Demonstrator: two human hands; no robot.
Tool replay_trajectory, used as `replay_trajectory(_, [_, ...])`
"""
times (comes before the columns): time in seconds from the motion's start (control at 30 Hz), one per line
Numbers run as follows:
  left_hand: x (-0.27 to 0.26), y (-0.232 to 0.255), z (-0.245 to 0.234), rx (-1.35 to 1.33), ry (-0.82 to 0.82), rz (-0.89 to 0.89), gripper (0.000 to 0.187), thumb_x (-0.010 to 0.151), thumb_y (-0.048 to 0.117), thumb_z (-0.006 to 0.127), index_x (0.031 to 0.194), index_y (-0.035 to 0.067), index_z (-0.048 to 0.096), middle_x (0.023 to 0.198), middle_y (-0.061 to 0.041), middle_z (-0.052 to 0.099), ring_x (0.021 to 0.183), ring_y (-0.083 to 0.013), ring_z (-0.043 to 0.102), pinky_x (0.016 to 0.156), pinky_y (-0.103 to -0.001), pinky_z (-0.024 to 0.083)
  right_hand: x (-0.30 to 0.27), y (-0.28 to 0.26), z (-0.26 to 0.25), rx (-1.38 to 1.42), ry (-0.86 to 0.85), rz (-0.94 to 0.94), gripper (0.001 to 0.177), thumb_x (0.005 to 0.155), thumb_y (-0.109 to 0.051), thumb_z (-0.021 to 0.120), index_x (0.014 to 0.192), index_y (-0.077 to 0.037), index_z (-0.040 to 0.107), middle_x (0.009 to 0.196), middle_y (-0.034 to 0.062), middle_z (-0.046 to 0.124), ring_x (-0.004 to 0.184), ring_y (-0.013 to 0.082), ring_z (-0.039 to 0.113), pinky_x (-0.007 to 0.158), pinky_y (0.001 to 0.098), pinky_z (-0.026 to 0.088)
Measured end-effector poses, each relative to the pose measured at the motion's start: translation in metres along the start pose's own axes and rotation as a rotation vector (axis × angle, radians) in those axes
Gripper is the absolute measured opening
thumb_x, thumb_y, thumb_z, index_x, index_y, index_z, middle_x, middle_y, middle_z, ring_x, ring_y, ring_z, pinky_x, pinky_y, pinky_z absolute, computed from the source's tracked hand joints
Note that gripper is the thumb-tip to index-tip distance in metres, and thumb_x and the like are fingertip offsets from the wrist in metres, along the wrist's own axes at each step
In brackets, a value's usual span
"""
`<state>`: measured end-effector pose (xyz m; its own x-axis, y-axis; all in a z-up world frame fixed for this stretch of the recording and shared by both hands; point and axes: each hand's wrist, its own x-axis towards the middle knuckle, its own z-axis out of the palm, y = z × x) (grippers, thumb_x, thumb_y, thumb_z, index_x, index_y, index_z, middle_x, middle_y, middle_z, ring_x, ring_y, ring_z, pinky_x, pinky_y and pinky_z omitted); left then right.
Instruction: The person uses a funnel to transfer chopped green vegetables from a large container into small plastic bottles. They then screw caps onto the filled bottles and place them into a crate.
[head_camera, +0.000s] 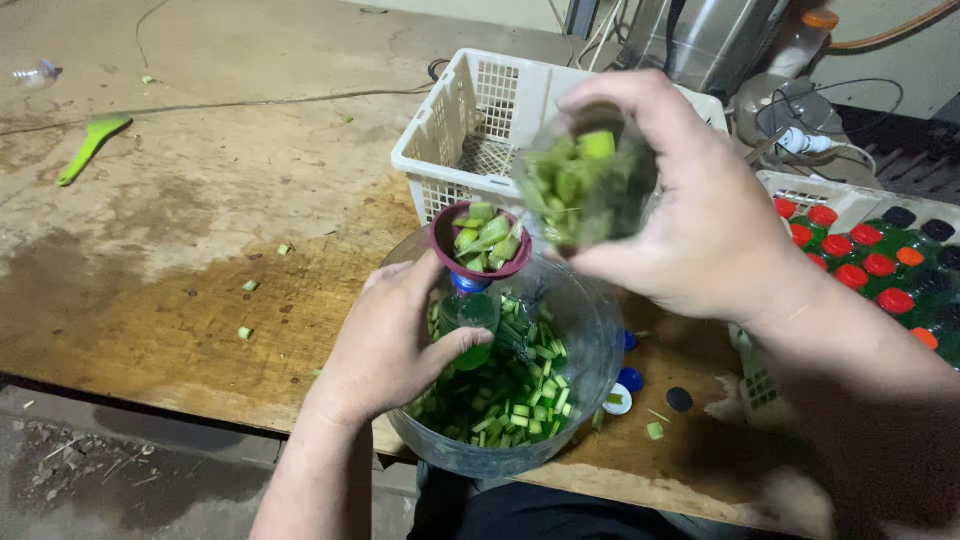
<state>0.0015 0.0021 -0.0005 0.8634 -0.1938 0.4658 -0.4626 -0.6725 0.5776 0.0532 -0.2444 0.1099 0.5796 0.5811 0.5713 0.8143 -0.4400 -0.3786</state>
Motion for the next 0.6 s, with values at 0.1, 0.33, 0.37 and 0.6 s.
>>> replay_trajectory(0.1, [0.004, 0.001, -0.008, -0.172, -0.037, 0.018, 0.075, 0.076, 0.026, 0.086, 0.14, 0.007, 0.051, 0.124, -0.017, 0.072, 0.117, -0.036, 0.069, 0.098, -0.045, 0.053, -0.006, 0.016, 0.0, 0.174, -0.23, -0.001, 0.084, 0.072, -0.014, 0.088, 0.14, -0.008, 0.041, 0.131, 0.0117, 0.058, 0.131, 0.0211, 0.06, 0.107, 0.0431, 0.052])
replay_trajectory(0.33, [0.012, -0.01, -0.012, -0.085, 0.069, 0.003, 0.076, 0.077, 0.019, 0.087, 0.14, 0.005, 0.048, 0.115, -0.019, 0.075, 0.107, -0.0369, 0.073, 0.09, -0.045, 0.057, -0.019, 0.026, 0.025, 0.247, -0.74, 0.136, 0.089, 0.068, -0.022, 0.09, 0.14, -0.012, 0.039, 0.13, 0.0107, 0.065, 0.125, 0.0256, 0.062, 0.103, 0.0401, 0.053])
replay_trajectory(0.37, [0.015, -0.012, -0.011, -0.078, 0.106, 0.013, 0.075, 0.077, 0.018, 0.088, 0.139, 0.004, 0.048, 0.114, -0.019, 0.075, 0.106, -0.037, 0.074, 0.09, -0.045, 0.057, -0.016, 0.026, 0.033, 0.186, -0.883, 0.307, 0.092, 0.065, -0.024, 0.089, 0.142, -0.018, 0.04, 0.127, 0.0065, 0.067, 0.119, 0.0235, 0.065, 0.099, 0.038, 0.055])
replay_trajectory(0.6, [0.021, -0.022, 0.001, -0.016, 0.235, 0.034, 0.074, 0.078, 0.016, 0.088, 0.137, 0.002, 0.048, 0.106, -0.021, 0.074, 0.096, -0.0426, 0.073, 0.081, -0.047, 0.058, -0.003, 0.029, 0.103, -0.061, -1.133, 0.069, 0.089, 0.062, -0.027, 0.093, 0.138, -0.01, 0.048, 0.124, 0.0159, 0.063, 0.115, 0.0372, 0.06, 0.094, 0.0468, 0.049])
